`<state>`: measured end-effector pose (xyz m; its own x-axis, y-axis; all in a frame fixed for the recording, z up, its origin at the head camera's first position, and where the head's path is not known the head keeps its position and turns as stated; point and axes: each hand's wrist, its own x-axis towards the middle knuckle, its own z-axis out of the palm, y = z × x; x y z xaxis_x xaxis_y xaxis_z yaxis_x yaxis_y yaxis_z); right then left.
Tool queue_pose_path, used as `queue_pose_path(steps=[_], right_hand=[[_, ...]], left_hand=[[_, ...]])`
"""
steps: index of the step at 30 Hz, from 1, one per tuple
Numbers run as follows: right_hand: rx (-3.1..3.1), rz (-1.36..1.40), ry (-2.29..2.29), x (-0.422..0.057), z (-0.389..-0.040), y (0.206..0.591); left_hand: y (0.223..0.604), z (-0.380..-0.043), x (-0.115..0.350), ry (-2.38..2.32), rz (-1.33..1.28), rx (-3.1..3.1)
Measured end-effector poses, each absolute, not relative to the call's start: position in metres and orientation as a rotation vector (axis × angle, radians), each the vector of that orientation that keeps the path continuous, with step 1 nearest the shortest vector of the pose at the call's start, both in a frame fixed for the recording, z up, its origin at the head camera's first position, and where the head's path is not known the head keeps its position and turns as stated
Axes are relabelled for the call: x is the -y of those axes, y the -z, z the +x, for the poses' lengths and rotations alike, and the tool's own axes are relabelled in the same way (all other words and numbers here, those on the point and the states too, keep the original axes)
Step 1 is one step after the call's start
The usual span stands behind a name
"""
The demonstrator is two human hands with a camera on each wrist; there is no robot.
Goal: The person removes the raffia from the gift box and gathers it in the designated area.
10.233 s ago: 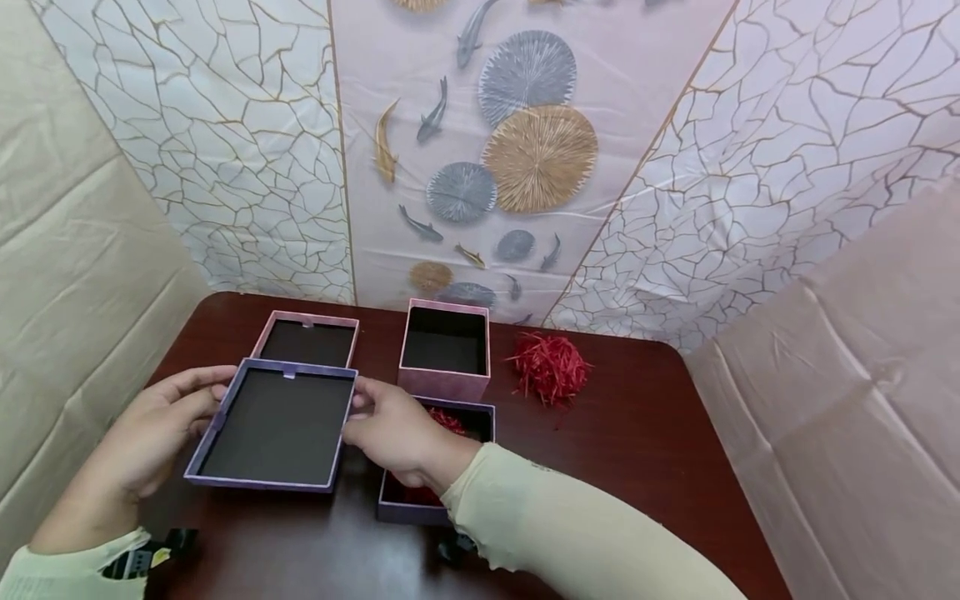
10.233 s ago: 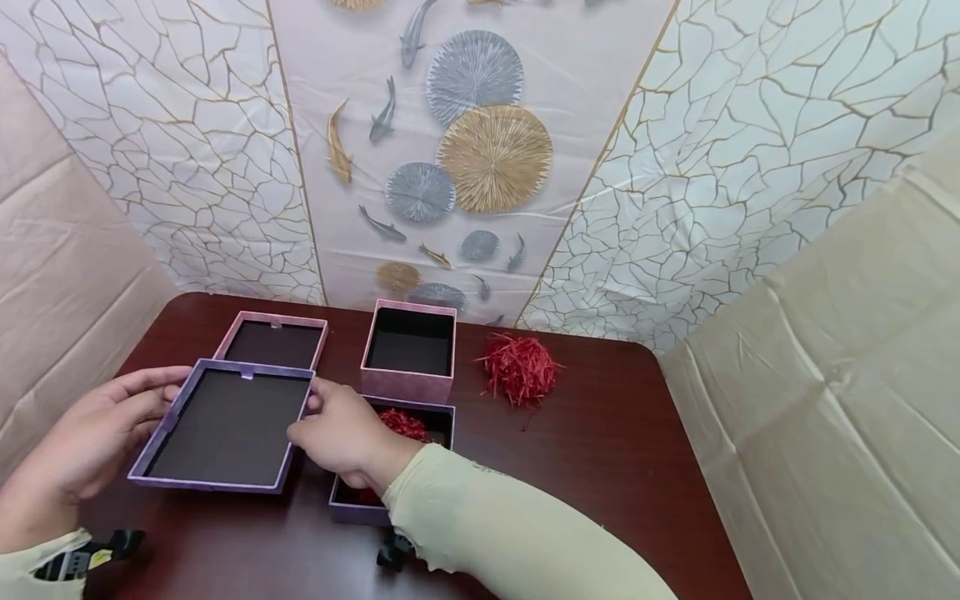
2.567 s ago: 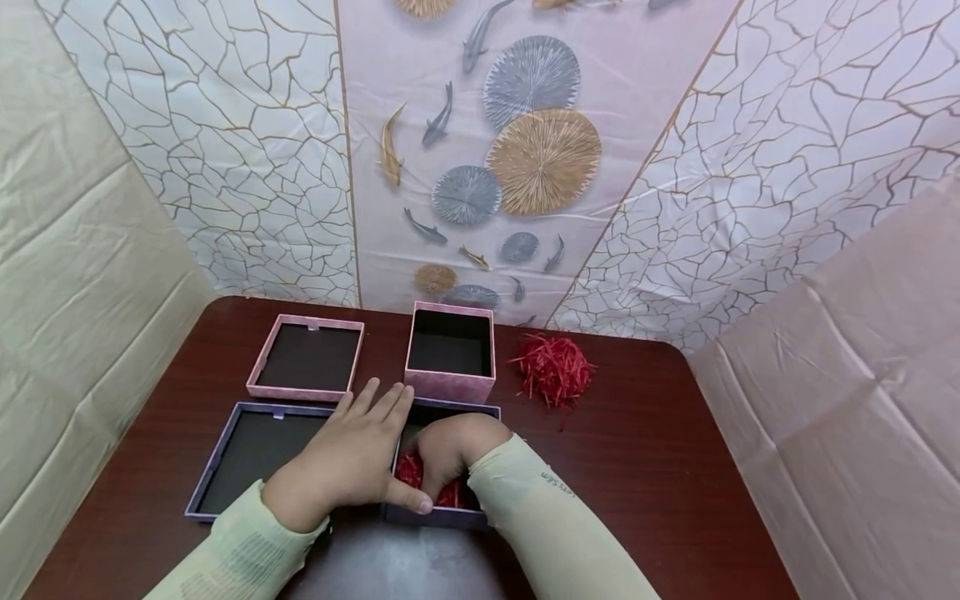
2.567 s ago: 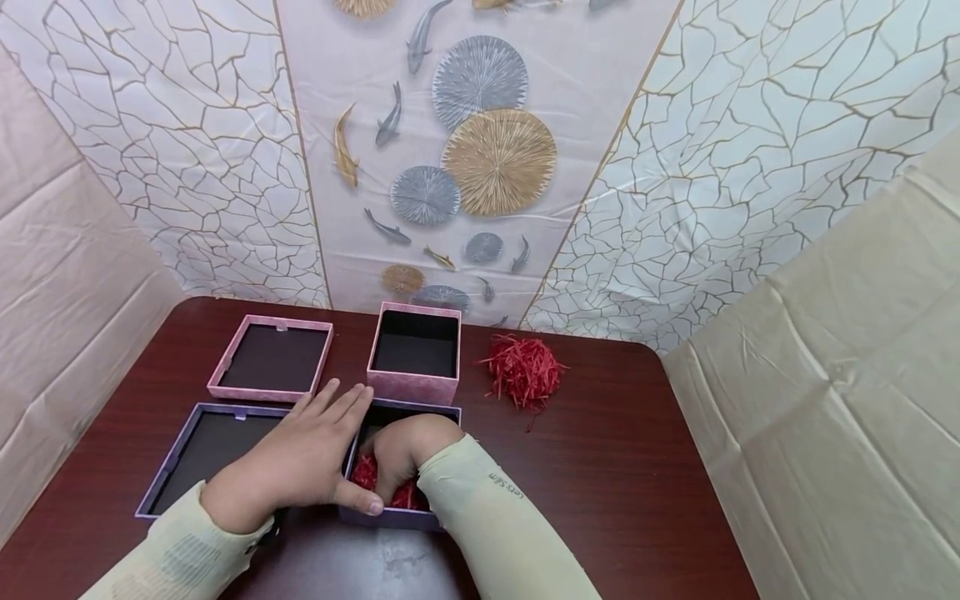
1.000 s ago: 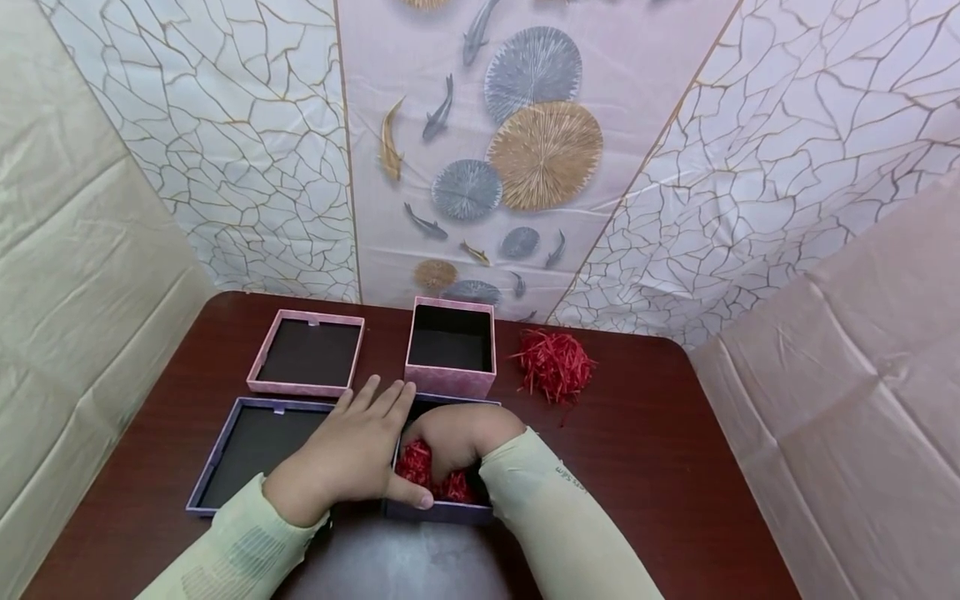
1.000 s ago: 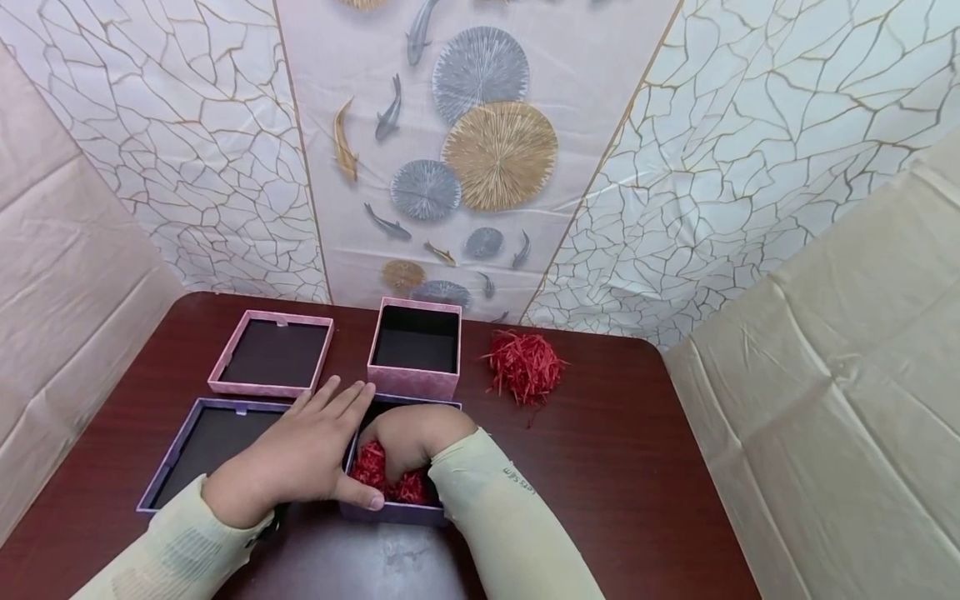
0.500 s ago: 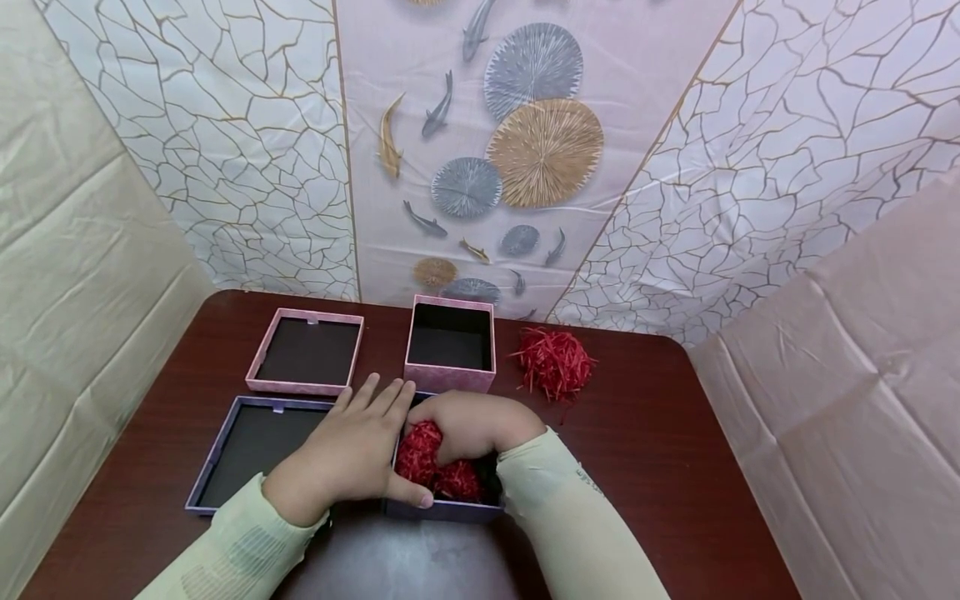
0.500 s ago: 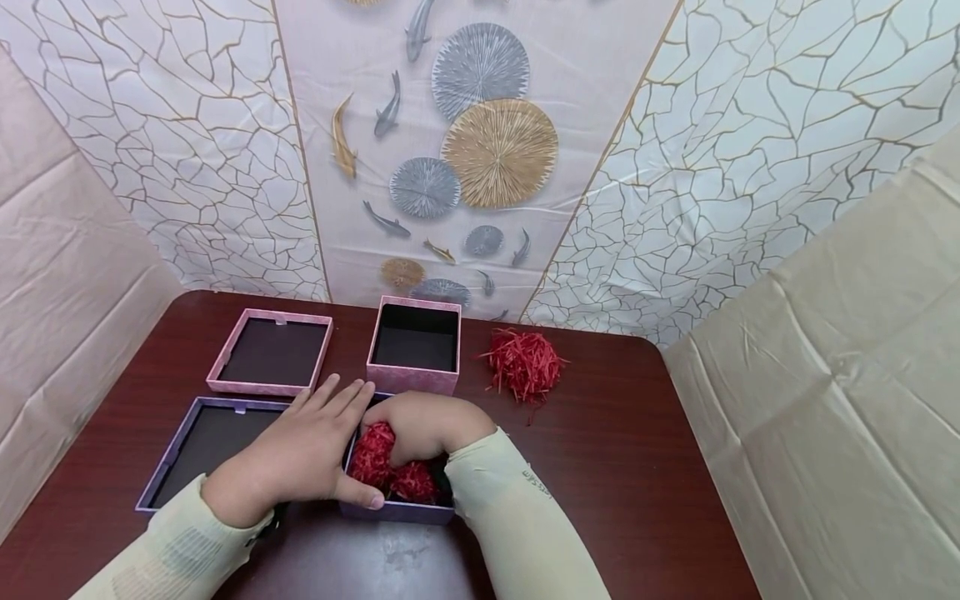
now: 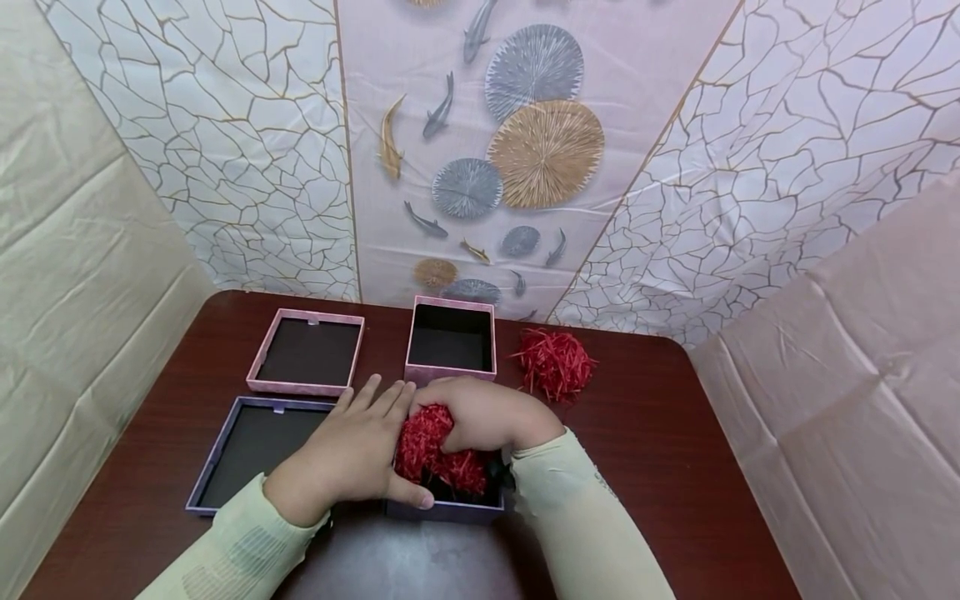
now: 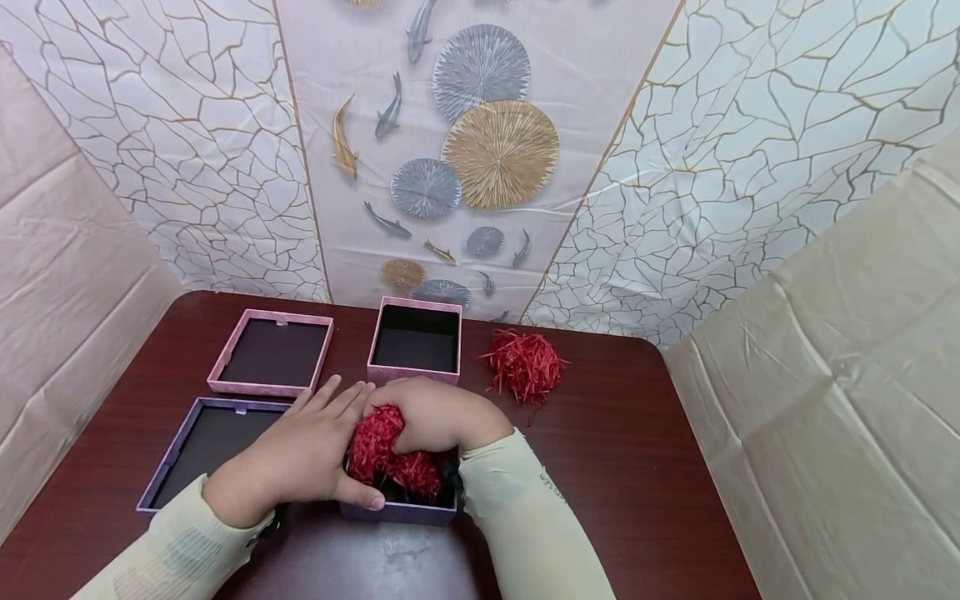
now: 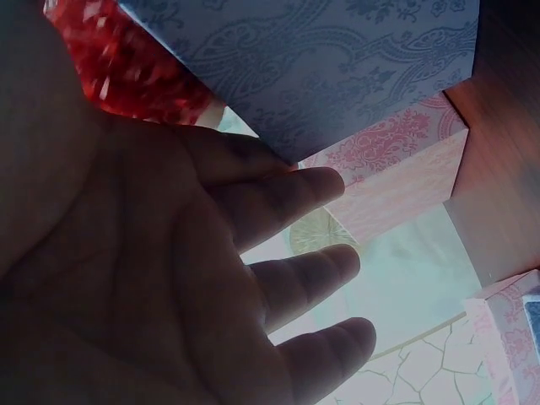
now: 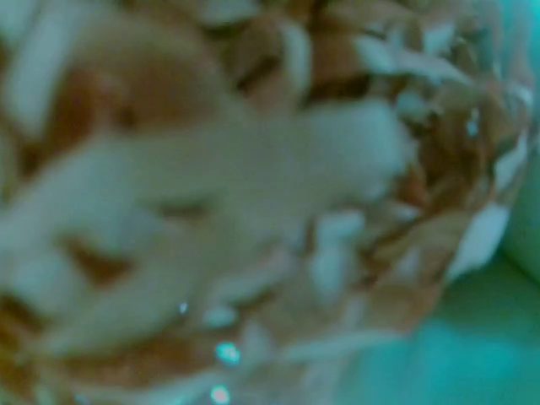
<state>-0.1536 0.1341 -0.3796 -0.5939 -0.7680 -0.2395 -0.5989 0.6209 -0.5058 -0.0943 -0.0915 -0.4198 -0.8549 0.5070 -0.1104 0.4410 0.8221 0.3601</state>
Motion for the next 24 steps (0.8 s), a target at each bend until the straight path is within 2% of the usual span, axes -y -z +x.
queue_pose_path(steps=[24], right_hand=[[-2.604,-1.174,0.895,-0.166,-0.138,0.342]], left_hand=[[0.420,-0.095,0.090,-0.492,0.717,-2.811]])
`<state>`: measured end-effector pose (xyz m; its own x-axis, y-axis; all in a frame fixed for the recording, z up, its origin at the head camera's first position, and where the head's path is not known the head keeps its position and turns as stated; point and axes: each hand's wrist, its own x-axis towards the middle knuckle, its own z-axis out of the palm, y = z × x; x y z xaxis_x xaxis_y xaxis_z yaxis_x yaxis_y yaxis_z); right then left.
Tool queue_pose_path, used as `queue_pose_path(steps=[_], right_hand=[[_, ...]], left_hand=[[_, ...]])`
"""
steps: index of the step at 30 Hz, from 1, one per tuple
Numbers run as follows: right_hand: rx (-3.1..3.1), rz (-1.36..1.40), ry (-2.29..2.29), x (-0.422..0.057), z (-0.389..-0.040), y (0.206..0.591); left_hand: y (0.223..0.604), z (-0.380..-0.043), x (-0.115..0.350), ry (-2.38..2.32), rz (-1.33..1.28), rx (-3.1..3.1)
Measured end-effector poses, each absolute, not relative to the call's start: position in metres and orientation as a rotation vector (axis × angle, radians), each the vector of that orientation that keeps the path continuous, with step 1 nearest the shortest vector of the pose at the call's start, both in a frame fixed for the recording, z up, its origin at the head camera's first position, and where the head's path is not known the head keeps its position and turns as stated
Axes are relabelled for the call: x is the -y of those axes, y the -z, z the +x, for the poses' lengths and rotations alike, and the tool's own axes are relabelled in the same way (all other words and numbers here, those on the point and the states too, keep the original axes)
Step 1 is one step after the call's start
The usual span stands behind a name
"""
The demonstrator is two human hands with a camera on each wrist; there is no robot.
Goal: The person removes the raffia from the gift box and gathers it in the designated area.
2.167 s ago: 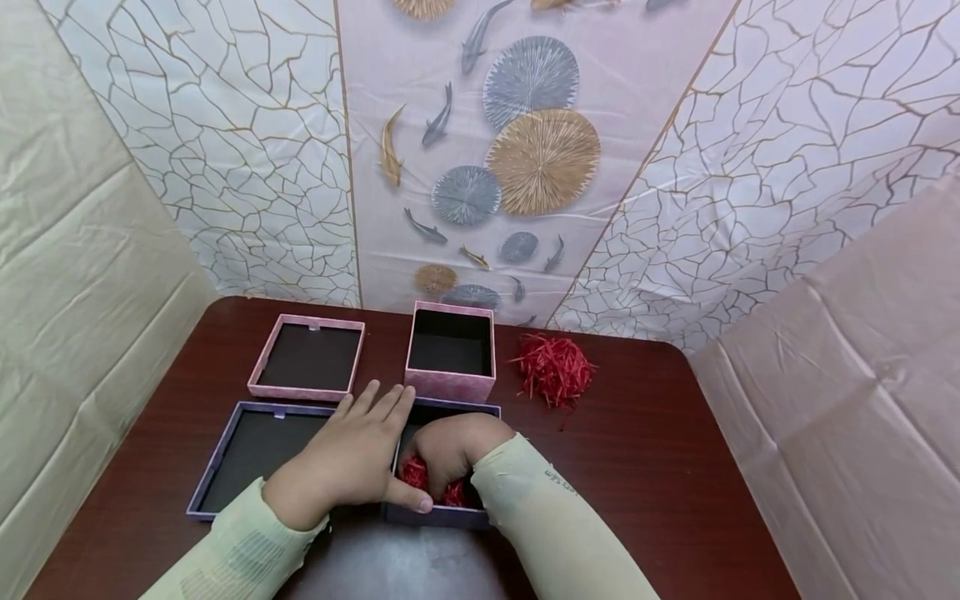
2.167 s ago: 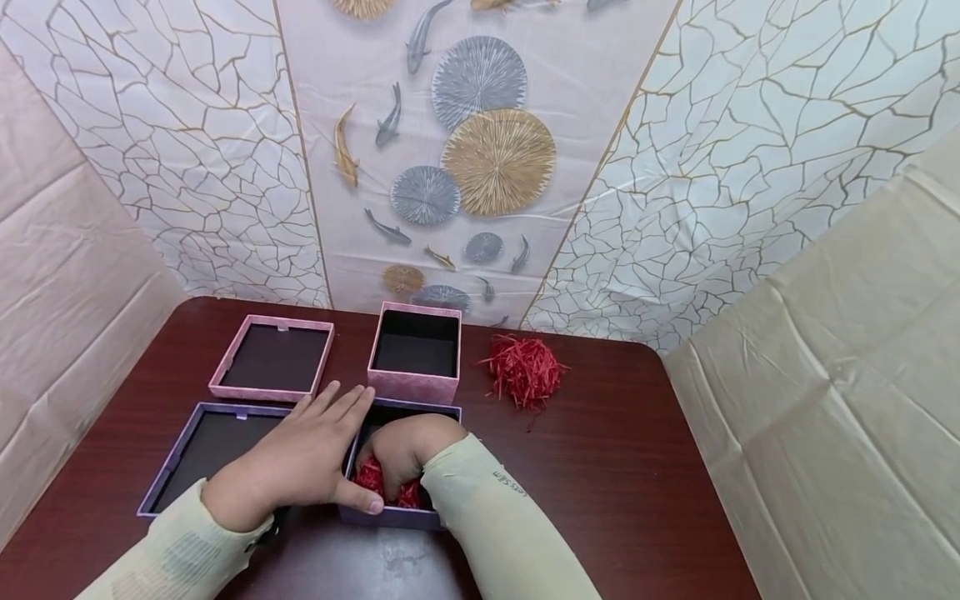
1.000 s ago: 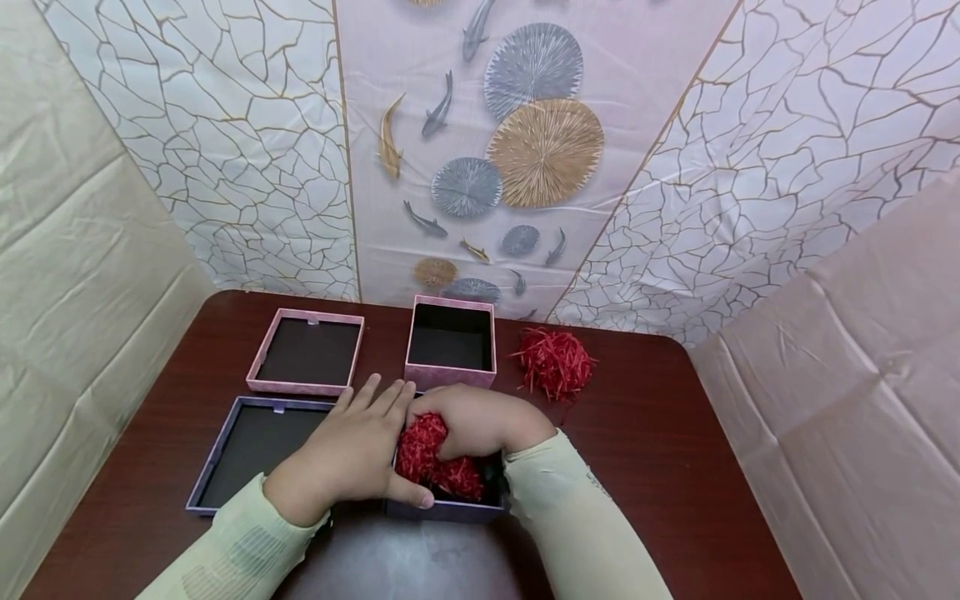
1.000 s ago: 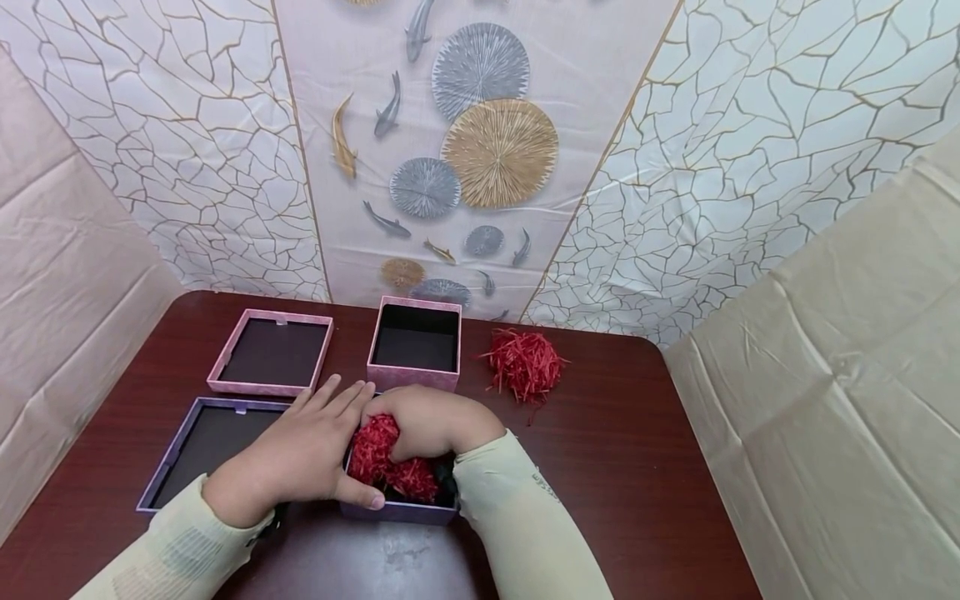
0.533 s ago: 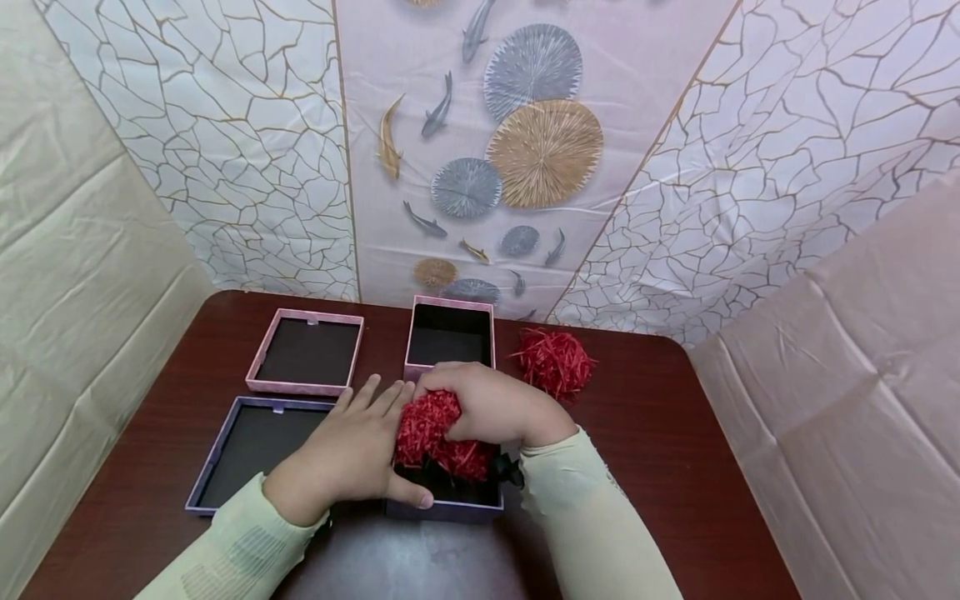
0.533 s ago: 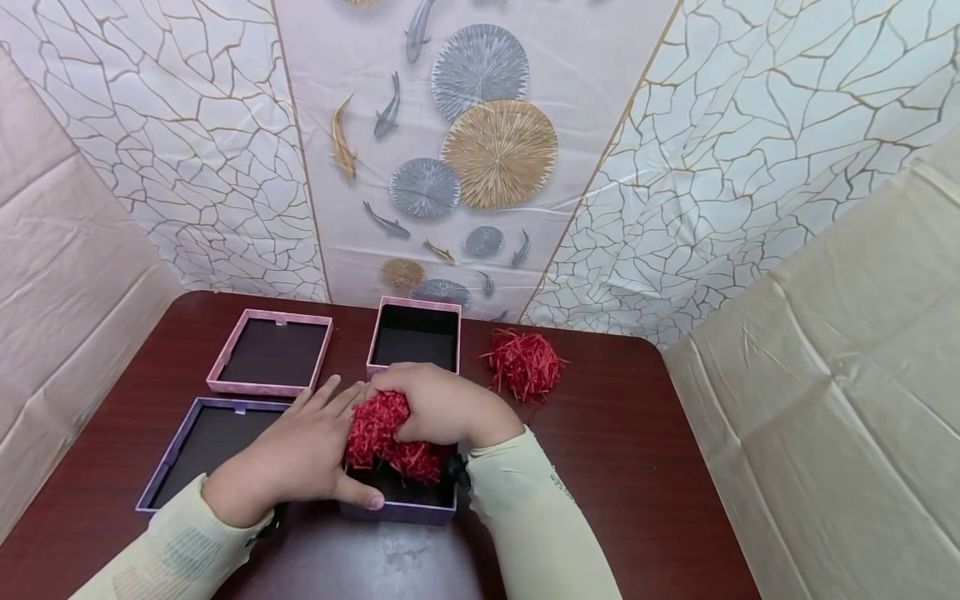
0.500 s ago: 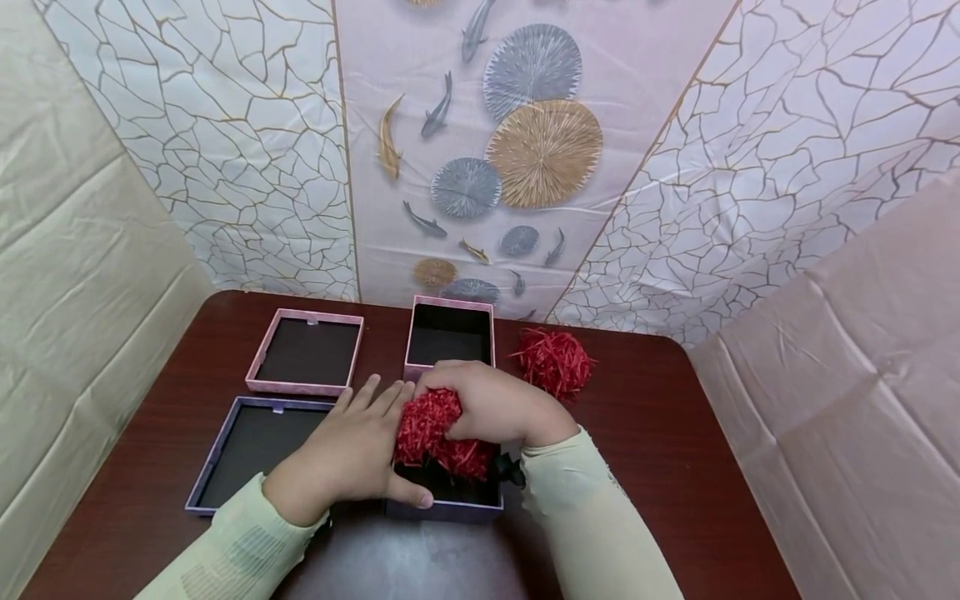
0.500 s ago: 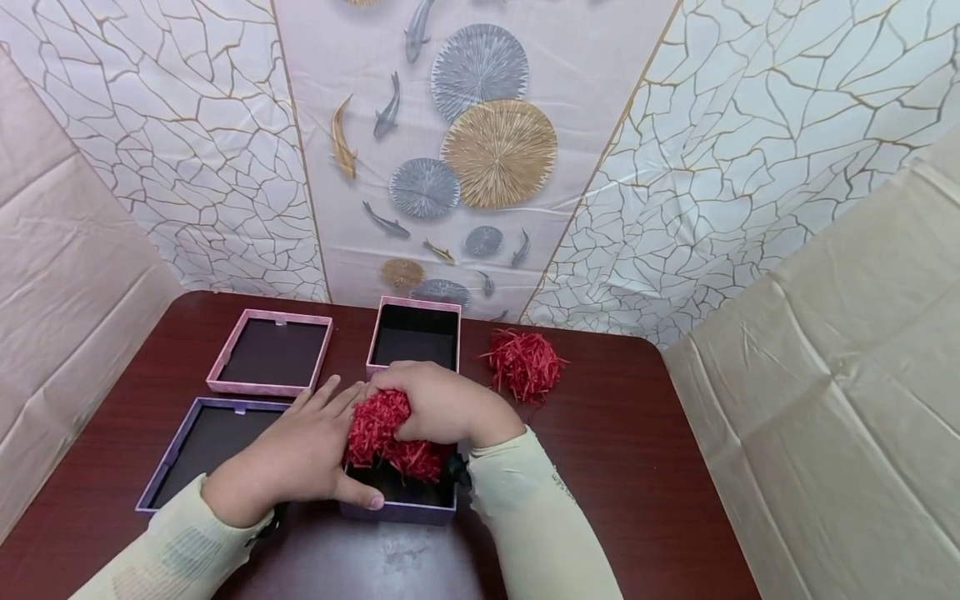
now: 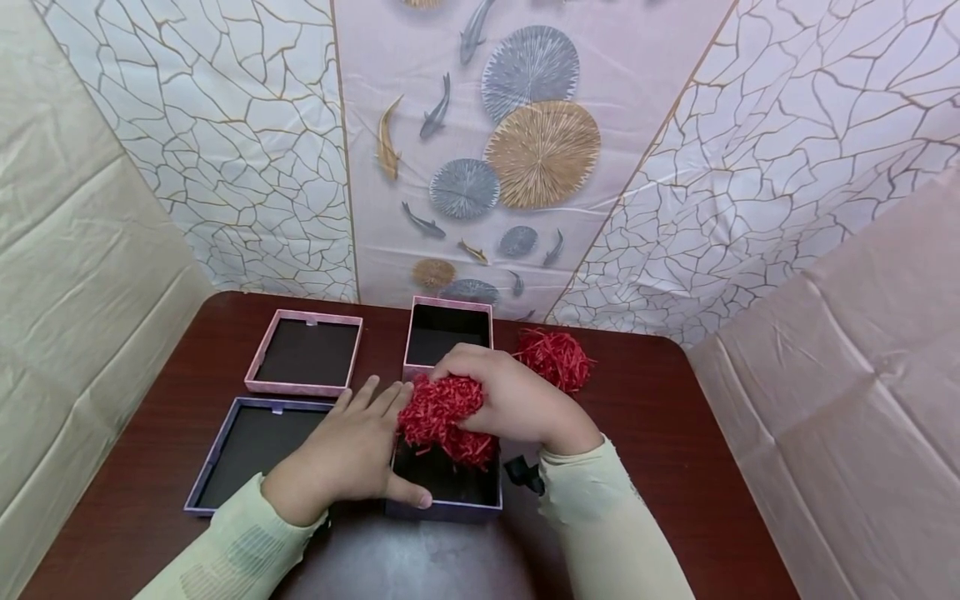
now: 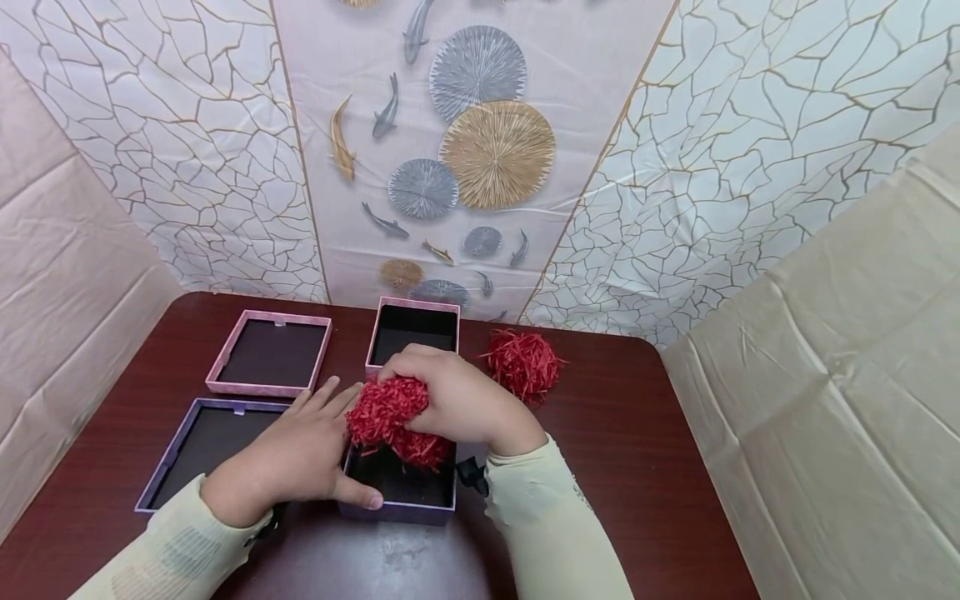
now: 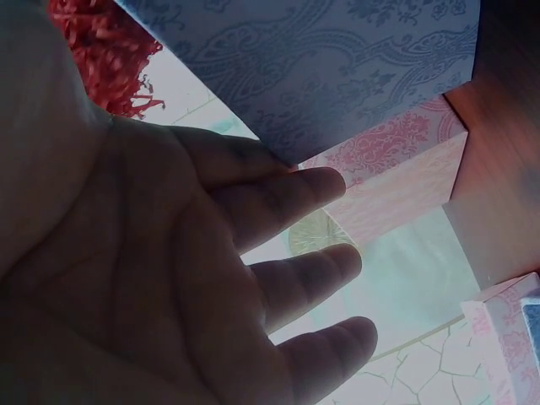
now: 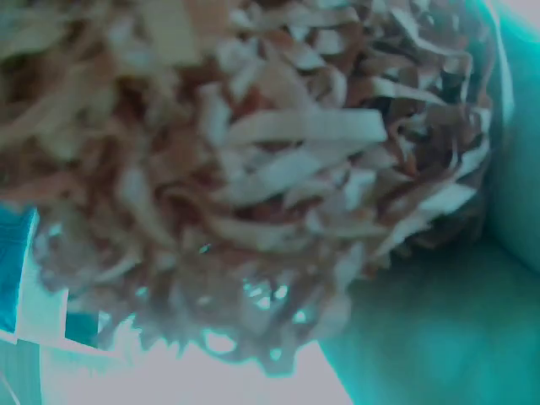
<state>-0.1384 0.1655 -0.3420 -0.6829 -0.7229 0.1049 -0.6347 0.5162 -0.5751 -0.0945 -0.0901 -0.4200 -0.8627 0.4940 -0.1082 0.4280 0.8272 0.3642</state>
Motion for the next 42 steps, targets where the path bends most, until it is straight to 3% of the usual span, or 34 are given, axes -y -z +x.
queue_pose_path(steps=[22,42], right_hand=[[-2.791,-1.092,1.262,-0.232,-0.118,0.339],[-2.968,-0.927,1.455,-0.296,-0.090,0.371]], left_hand=[[0.420,-0.094,0.089,-0.515,0.703,-2.783],[0.421,-0.094,0.090,-0.530,0.692,-2.786]])
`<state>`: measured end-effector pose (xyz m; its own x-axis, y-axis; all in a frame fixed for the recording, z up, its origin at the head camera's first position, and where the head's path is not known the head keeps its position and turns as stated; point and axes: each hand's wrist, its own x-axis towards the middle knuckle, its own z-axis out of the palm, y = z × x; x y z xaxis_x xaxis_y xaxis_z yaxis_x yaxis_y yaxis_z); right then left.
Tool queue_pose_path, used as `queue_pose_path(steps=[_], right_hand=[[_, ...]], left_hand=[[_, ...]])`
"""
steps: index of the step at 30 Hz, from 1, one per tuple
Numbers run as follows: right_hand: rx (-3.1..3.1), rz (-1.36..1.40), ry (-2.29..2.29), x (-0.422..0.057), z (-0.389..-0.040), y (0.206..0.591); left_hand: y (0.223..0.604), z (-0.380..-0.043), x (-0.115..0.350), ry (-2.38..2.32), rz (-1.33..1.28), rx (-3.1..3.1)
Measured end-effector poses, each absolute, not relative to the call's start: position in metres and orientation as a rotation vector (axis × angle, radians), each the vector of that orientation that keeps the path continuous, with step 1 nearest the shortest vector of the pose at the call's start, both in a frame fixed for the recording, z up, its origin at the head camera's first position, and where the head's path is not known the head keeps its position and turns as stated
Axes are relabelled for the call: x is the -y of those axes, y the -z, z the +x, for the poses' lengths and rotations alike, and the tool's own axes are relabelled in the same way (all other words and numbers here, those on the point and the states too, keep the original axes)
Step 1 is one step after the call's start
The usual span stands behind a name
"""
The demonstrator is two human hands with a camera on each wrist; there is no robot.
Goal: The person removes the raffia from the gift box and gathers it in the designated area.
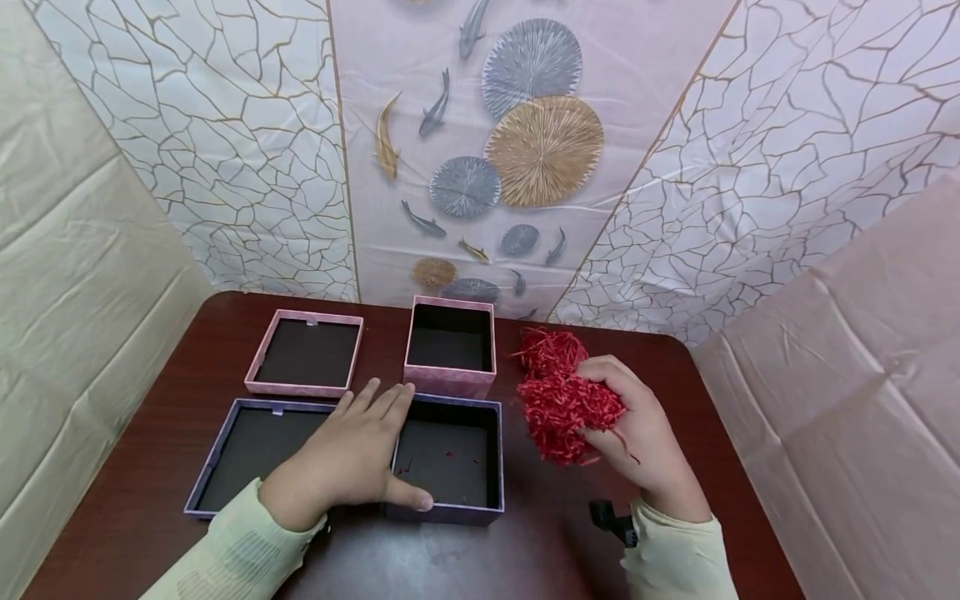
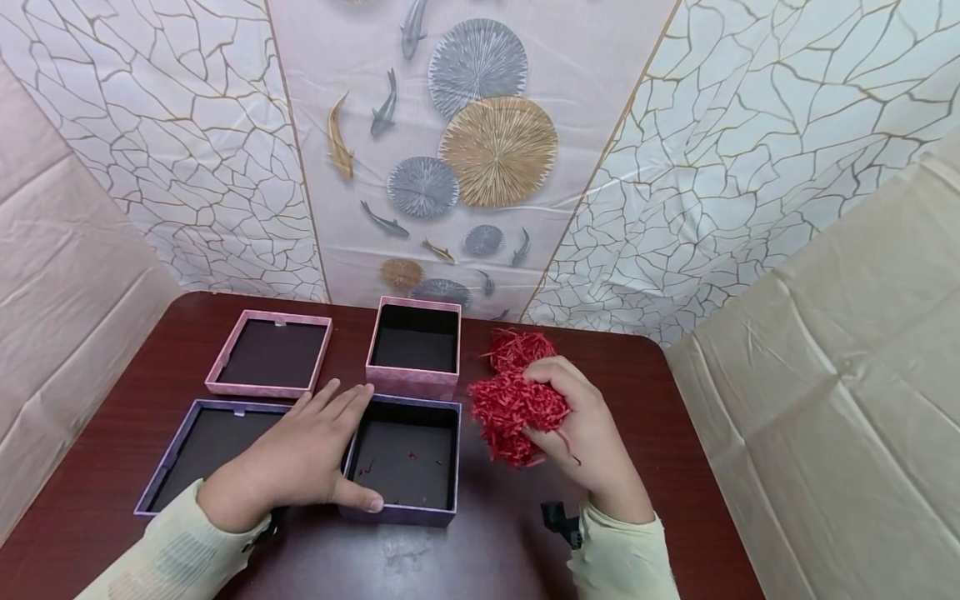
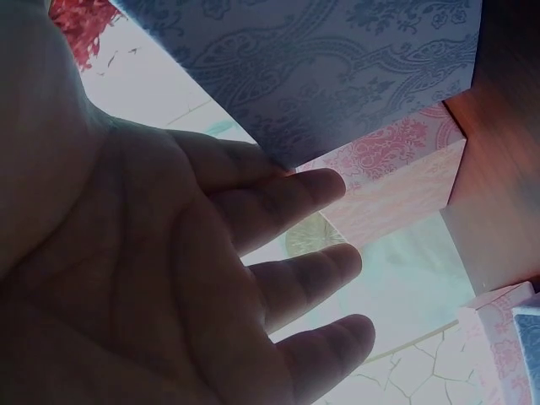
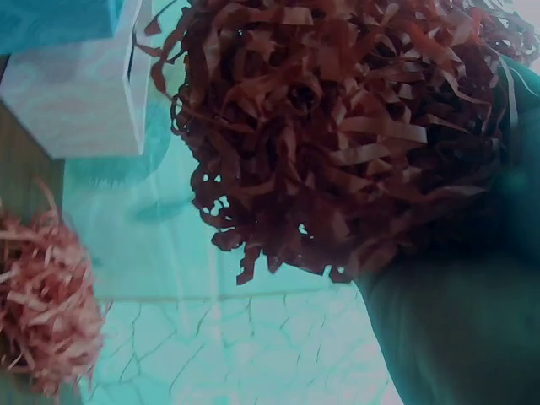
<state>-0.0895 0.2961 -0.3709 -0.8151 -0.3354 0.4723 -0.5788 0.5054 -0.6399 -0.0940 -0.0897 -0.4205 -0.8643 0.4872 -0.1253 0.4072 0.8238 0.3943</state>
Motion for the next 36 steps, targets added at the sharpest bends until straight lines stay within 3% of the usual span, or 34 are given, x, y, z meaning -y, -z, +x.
queue_pose_path(steps=[23,36], right_hand=[[2.525,0.519,-1.218,-0.339,-0.058,0.471],[2.608,0.418,-1.109,-0.355,-0.064,0.486]], left_hand=[[0.424,-0.095,0.090,-0.541,0.698,-2.786],[0.421,-0.094,0.090,-0.567,0.694,-2.766]])
